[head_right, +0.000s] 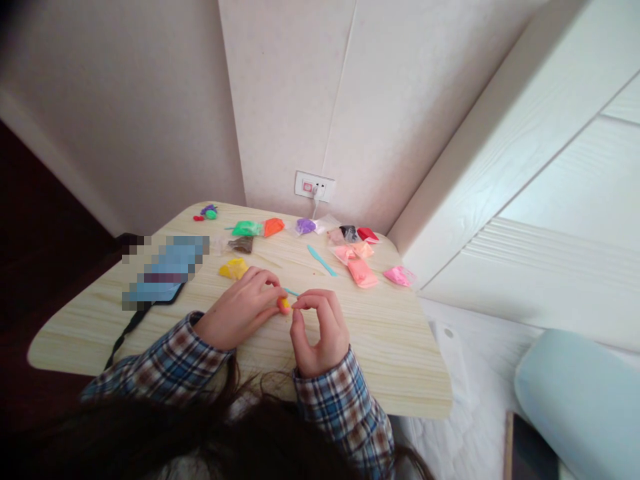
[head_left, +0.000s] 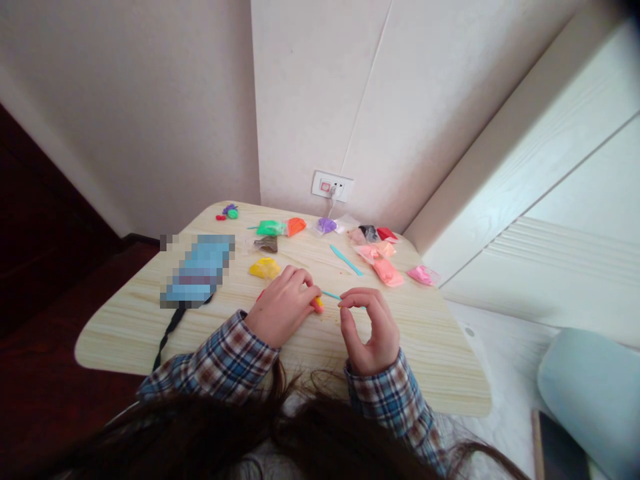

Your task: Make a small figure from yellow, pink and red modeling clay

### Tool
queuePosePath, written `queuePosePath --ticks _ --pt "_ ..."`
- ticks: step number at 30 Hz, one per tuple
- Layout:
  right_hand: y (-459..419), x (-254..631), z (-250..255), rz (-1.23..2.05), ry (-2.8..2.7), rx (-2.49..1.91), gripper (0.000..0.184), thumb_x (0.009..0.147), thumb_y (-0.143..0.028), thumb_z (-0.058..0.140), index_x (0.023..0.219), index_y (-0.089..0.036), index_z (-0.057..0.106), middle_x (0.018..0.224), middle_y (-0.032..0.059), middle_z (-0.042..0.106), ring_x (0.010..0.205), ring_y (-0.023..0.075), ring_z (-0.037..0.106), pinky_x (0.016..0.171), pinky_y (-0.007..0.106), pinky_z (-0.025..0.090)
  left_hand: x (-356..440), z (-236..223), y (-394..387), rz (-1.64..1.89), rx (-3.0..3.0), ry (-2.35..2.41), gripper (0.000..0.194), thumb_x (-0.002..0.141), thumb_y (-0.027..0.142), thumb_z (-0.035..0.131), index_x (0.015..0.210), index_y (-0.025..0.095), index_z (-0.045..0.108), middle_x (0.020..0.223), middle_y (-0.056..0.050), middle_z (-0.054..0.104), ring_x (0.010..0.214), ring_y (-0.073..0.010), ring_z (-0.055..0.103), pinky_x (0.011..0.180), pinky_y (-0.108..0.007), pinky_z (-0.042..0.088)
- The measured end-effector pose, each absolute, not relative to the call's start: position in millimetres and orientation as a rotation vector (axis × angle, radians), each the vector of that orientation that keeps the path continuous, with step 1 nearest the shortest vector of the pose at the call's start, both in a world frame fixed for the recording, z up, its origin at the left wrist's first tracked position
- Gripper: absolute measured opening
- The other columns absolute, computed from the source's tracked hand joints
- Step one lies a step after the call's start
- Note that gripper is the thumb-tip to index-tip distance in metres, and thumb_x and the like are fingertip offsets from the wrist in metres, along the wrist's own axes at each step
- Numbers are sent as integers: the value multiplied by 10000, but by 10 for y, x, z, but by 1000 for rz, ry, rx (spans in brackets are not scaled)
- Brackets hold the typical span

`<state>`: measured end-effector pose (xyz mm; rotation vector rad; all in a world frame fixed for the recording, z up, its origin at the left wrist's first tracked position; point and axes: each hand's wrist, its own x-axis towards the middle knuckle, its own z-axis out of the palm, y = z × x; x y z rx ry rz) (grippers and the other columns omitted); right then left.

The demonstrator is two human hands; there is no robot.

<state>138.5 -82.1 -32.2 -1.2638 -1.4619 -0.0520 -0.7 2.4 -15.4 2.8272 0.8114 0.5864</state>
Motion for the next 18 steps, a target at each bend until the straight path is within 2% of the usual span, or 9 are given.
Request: queuePosePath --ticks 5,9,13,18 --pt "-813 1382 -322 16 -1418 -1249 85 798 -134 486 798 -196 546 796 46 582 769 169 560 687 331 469 -6 -172 46 613 2792 852 58 822 173 555 838 125 583 931 -95 583 926 -230 501 802 -382 459" --pt "-792 1396 -348 109 -1367 -1216 72 801 -144 498 800 -194 550 783 33 581 769 160 556 685 312 460 -21 -187 53 746 2637 820 49 797 162 594 836 145 572 865 -49 619 868 -199 546 773 -333 469" --pt "-775 1406 -386 138 -1363 -1270 64 799 -157 508 791 -195 559 767 25 586 738 152 543 655 297 450 -53 -143 30 913 2415 802 80 756 185 645 808 150 596 798 -28 635 745 -152 571 668 -258 482" --pt "-765 1406 -404 131 -1354 -1282 71 792 -140 515 795 -191 565 762 23 590 730 144 540 650 285 449 -90 -79 0 991 2174 693 146 750 195 635 888 153 659 836 -43 635 710 -123 577 643 -227 493"
